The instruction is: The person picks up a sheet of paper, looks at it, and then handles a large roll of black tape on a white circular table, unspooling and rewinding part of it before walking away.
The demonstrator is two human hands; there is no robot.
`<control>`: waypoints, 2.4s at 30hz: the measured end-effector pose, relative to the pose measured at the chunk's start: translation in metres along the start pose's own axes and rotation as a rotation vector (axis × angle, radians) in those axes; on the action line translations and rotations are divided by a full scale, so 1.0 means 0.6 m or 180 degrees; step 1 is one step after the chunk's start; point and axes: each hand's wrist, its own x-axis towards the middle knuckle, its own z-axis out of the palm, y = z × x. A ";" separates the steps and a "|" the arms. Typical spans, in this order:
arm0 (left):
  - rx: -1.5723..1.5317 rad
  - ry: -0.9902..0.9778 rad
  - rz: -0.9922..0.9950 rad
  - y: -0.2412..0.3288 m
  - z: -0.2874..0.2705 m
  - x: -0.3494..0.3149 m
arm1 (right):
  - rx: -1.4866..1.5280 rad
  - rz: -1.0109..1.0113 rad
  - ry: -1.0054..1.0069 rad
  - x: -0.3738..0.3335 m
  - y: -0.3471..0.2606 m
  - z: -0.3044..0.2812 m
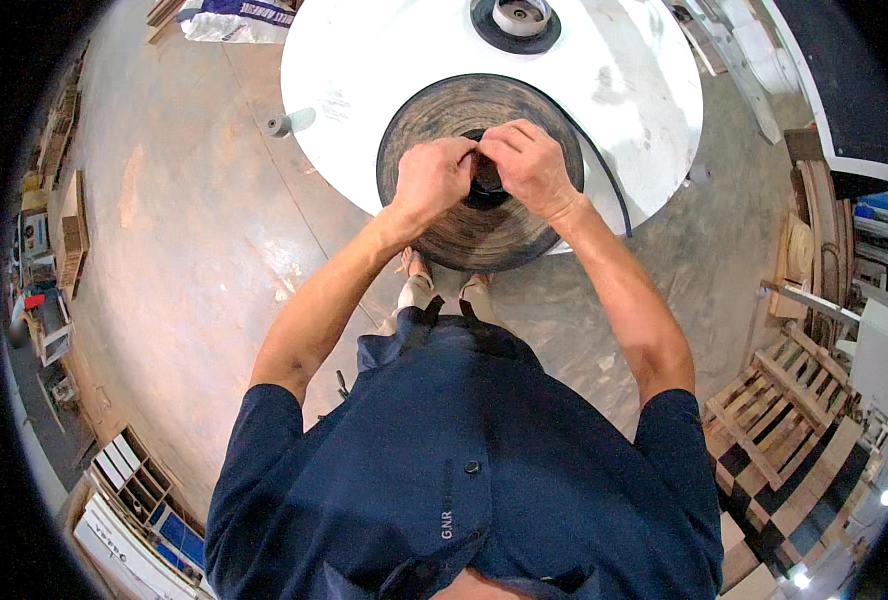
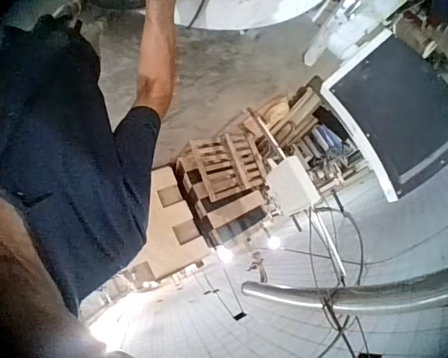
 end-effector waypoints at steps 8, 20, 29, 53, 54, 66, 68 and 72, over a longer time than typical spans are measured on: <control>-0.0015 0.0148 -0.0773 0.019 -0.008 -0.006 | 0.0593 0.2223 -0.0631 -0.027 -0.028 -0.022; 0.0048 -0.0762 0.0871 -0.006 -0.037 -0.016 | 0.0003 -0.0530 -0.0960 0.036 0.043 -0.026; 0.0365 -0.1472 0.1630 -0.036 -0.043 0.016 | 0.0335 -0.0405 -0.0631 0.027 0.039 -0.010; 0.0648 -0.0448 -0.0261 0.024 0.053 -0.031 | 0.0458 0.2218 -0.0477 -0.030 -0.014 -0.014; 0.0651 -0.0472 -0.0204 0.024 0.050 -0.031 | 0.0466 0.2241 -0.0452 -0.026 -0.013 -0.012; 0.0348 -0.0302 0.1082 -0.020 -0.011 -0.057 | -0.0605 0.0472 -0.0732 -0.006 -0.009 -0.003; 0.0383 -0.0357 0.1155 -0.020 -0.010 -0.055 | -0.0577 0.0187 -0.0826 0.003 -0.004 -0.002; 0.0398 -0.0345 0.1174 -0.011 -0.007 -0.053 | -0.0481 -0.0749 -0.1172 0.027 0.007 0.001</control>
